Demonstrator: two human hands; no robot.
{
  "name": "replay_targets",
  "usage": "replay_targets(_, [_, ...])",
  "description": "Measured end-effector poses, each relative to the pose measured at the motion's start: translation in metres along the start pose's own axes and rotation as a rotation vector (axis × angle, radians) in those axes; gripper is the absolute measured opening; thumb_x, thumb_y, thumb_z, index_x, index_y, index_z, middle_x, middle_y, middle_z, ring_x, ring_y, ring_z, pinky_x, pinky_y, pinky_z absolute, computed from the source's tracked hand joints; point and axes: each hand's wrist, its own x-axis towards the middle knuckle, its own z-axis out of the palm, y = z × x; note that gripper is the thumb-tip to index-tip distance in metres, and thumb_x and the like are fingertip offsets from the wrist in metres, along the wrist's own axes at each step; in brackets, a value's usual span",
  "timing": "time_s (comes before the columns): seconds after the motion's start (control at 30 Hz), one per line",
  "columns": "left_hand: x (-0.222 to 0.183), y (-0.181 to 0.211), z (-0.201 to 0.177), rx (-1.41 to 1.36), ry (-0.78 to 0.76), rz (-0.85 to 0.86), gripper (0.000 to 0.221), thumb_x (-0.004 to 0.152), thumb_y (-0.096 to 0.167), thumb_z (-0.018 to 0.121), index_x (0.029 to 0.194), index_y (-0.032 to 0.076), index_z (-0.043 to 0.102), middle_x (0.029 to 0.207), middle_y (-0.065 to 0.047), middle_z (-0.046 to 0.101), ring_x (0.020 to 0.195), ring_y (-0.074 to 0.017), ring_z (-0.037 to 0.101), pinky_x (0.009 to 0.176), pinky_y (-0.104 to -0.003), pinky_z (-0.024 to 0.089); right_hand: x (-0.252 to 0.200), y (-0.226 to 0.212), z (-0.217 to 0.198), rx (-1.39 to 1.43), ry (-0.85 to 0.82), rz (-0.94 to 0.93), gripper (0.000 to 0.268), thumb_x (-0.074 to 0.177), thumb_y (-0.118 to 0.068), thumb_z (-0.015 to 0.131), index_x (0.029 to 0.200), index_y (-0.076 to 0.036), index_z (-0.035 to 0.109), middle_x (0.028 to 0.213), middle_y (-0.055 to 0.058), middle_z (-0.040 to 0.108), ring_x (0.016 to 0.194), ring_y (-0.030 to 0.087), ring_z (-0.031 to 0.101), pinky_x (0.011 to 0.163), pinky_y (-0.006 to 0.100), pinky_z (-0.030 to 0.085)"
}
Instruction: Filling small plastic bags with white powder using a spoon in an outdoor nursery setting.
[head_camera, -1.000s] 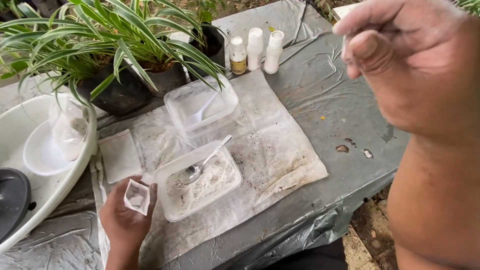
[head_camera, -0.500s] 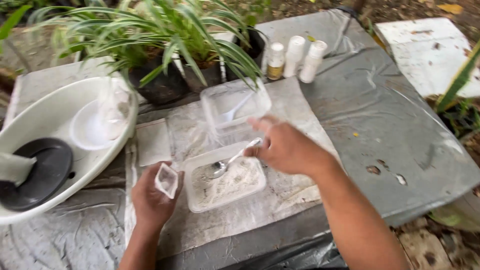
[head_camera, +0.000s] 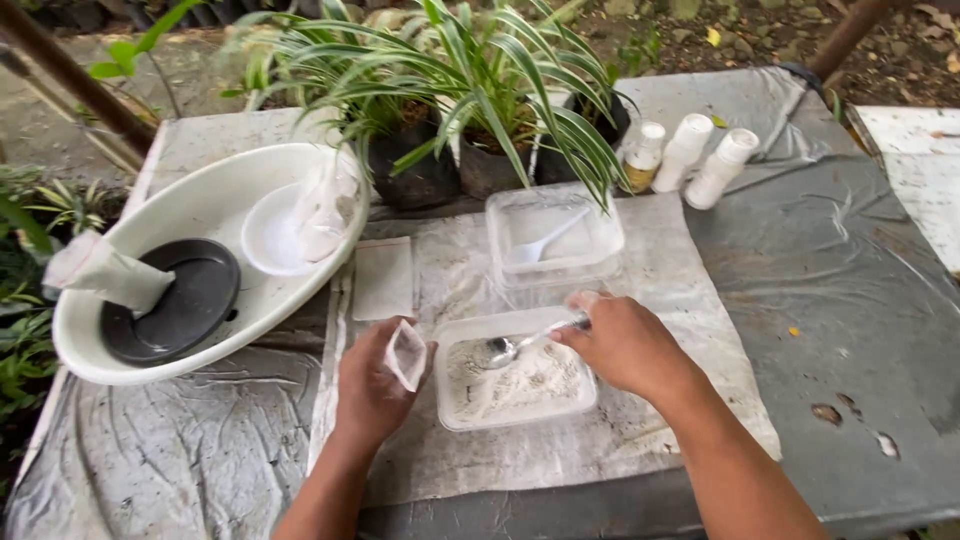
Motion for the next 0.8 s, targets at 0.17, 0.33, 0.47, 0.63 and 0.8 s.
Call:
replay_targets(0.17, [-0.001, -0.001, -0.001, 0.034, -0.006, 0.040, 0.037, 0.083, 0.018, 0.084, 0.114, 0.007, 0.068, 0.104, -0.010, 0.076, 0.084, -0.0217, 0.073, 0.072, -0.033, 0.060, 0.022, 0.011, 0.013, -0.064, 0.123, -0.053, 0.039, 0.100, -0.046, 0.058, 0.129, -0.021, 0.065, 0.116, 0.006, 0.076, 0.102, 0.029, 0.072, 0.081, 0.042, 0.055])
replay_targets(0.33, [0.000, 0.002, -0.002, 0.043, -0.025, -0.020, 0.035, 0.083, 0.017, 0.084, 0.113, 0.007, 0.069, 0.102, -0.008, 0.077, 0.084, -0.0198, 0.072, 0.075, -0.032, 0.061, 0.013, -0.008, 0.003, -0.186, 0.147, -0.059, 0.035, 0.102, -0.043, 0.054, 0.125, -0.019, 0.064, 0.129, 0.002, 0.069, 0.104, 0.032, 0.070, 0.082, 0.046, 0.054])
replay_targets(0.47, [0.005, 0.016, -0.005, -0.081, -0.091, -0.121, 0.037, 0.080, 0.013, 0.085, 0.114, 0.005, 0.072, 0.104, -0.009, 0.078, 0.087, -0.0193, 0.075, 0.078, -0.029, 0.063, 0.014, -0.013, 0.012, 0.218, 0.192, -0.230, 0.020, 0.097, -0.035, 0.063, 0.103, -0.020, 0.075, 0.055, 0.001, 0.060, 0.048, 0.015, 0.049, 0.050, 0.032, 0.036])
replay_targets(0.63, [0.004, 0.012, 0.002, -0.074, -0.149, -0.037, 0.038, 0.080, 0.008, 0.085, 0.114, 0.008, 0.070, 0.104, -0.006, 0.077, 0.088, -0.0185, 0.072, 0.078, -0.029, 0.062, 0.033, -0.002, 0.048, 0.509, 0.170, -0.439, 0.026, 0.092, -0.040, 0.072, 0.098, -0.016, 0.080, 0.047, -0.003, 0.047, 0.042, 0.010, 0.038, 0.044, 0.029, 0.029])
replay_targets(0.8, [0.003, 0.001, 0.007, -0.093, -0.137, -0.046, 0.049, 0.074, 0.006, 0.088, 0.119, 0.006, 0.070, 0.113, -0.010, 0.077, 0.100, -0.0230, 0.074, 0.090, -0.031, 0.057, 0.042, 0.006, 0.063, 0.425, 0.384, -0.644, 0.028, 0.096, -0.037, 0.064, 0.100, -0.014, 0.080, 0.046, -0.005, 0.039, 0.039, 0.010, 0.030, 0.043, 0.031, 0.025])
